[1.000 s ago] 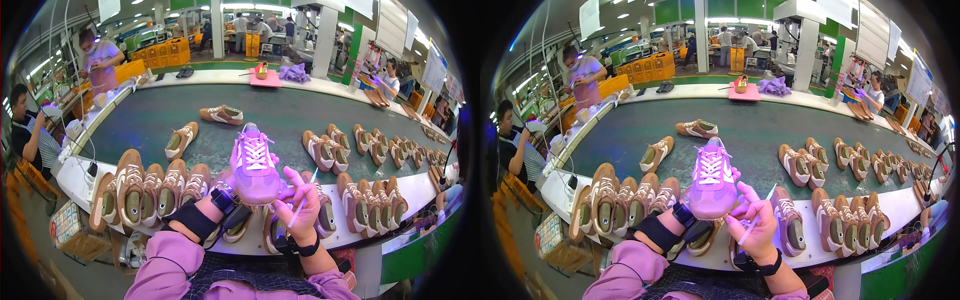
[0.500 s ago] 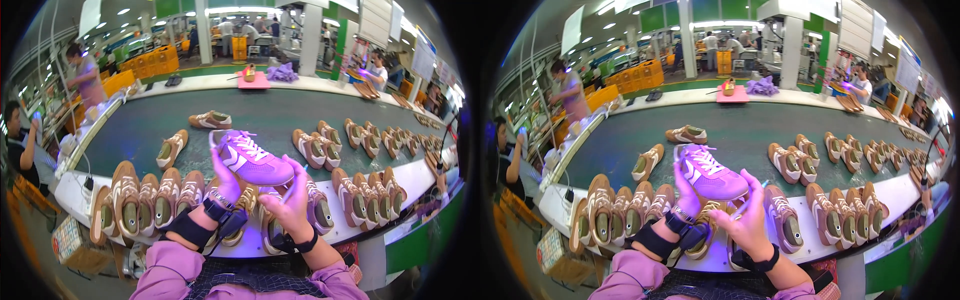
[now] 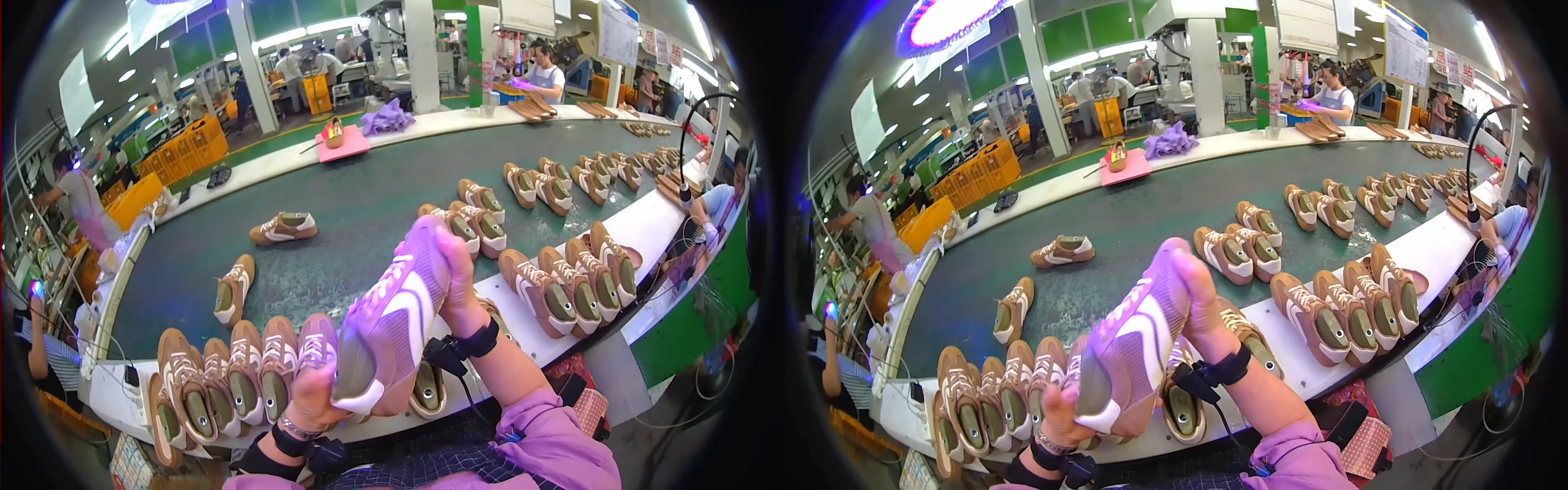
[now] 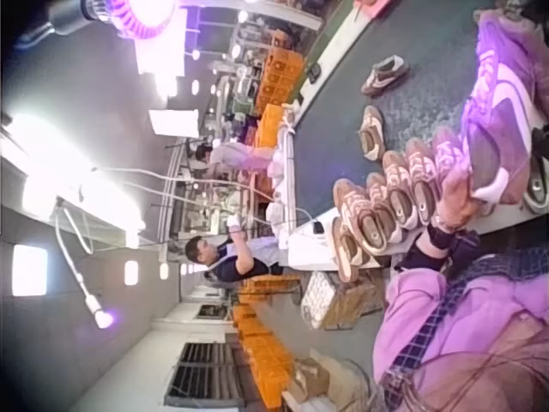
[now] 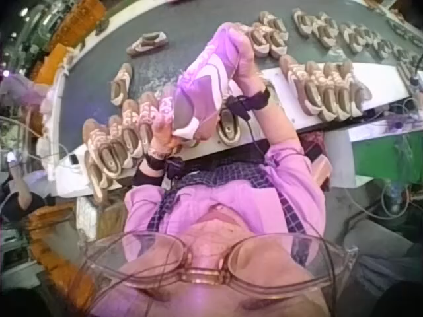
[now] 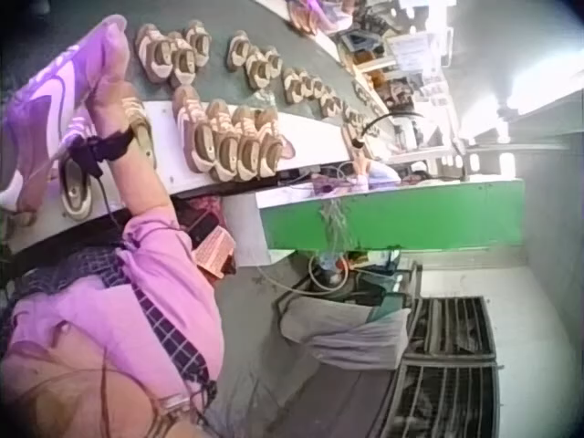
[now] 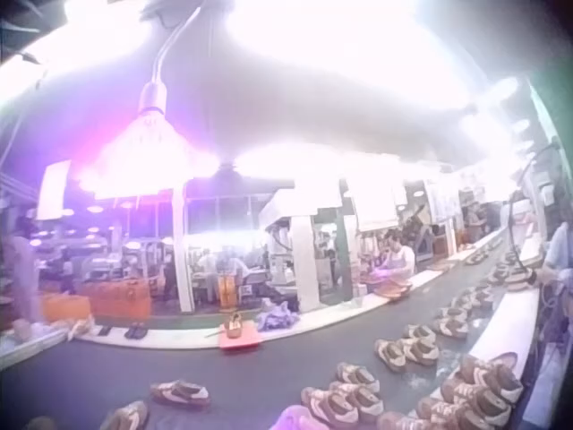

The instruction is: Inspecting and organizing shoes on a conveyor belt in a factory.

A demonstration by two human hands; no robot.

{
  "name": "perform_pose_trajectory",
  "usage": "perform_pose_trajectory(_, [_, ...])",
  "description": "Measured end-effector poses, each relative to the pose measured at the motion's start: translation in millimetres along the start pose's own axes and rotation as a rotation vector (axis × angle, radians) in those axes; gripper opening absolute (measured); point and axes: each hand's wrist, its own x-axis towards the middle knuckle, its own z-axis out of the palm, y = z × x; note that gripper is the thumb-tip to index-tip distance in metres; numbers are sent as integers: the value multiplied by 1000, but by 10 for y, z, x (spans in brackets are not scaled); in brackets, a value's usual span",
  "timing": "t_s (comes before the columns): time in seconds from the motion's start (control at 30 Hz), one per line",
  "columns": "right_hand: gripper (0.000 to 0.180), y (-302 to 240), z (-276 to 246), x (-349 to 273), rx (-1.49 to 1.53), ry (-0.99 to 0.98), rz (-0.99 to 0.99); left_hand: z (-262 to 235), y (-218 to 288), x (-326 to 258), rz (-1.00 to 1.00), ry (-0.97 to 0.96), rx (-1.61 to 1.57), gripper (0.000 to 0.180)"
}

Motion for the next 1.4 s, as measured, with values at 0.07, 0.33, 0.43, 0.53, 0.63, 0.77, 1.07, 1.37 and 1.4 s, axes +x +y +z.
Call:
perform_pose_trajectory(0.07, [47, 84, 55, -36, -56, -48, 9, -37, -133, -35, -62, -52, 94, 97])
perform_pose_trajectory(0.33, [43, -203, 90, -269, -223, -149, -362, -134, -413, -67, -136, -64, 22, 96])
perform_pose_trajectory(0.43, [30, -375, -135, -308, -86, -216, -308, 41, -432, -52, -82, -52, -6, 99])
perform_pose_trajectory(0.53, [40, -492, 0, -440, -44, -359, -176, 59, -478, -37, -34, -88, -27, 102])
perform_pose_trajectory(0.63, [43, -496, 45, -436, -169, -316, -141, -29, -544, -36, -1, -97, -11, 103])
perform_pose_trajectory(0.77, [28, -344, 55, -422, -305, -262, -38, -65, -538, -32, 28, -153, -45, 105])
perform_pose_trajectory(1.07, [69, 9, 159, -911, -291, -444, 296, -238, -649, 48, -308, -646, -713, 110])
perform_pose_trajectory(1.37, [57, 80, 149, -1097, -102, -217, 297, 155, -323, -195, 373, 140, 66, 93])
perform_pose_trajectory(1.4, [57, 75, 136, -1163, -98, -207, 298, 45, -199, -240, 452, 96, 91, 93])
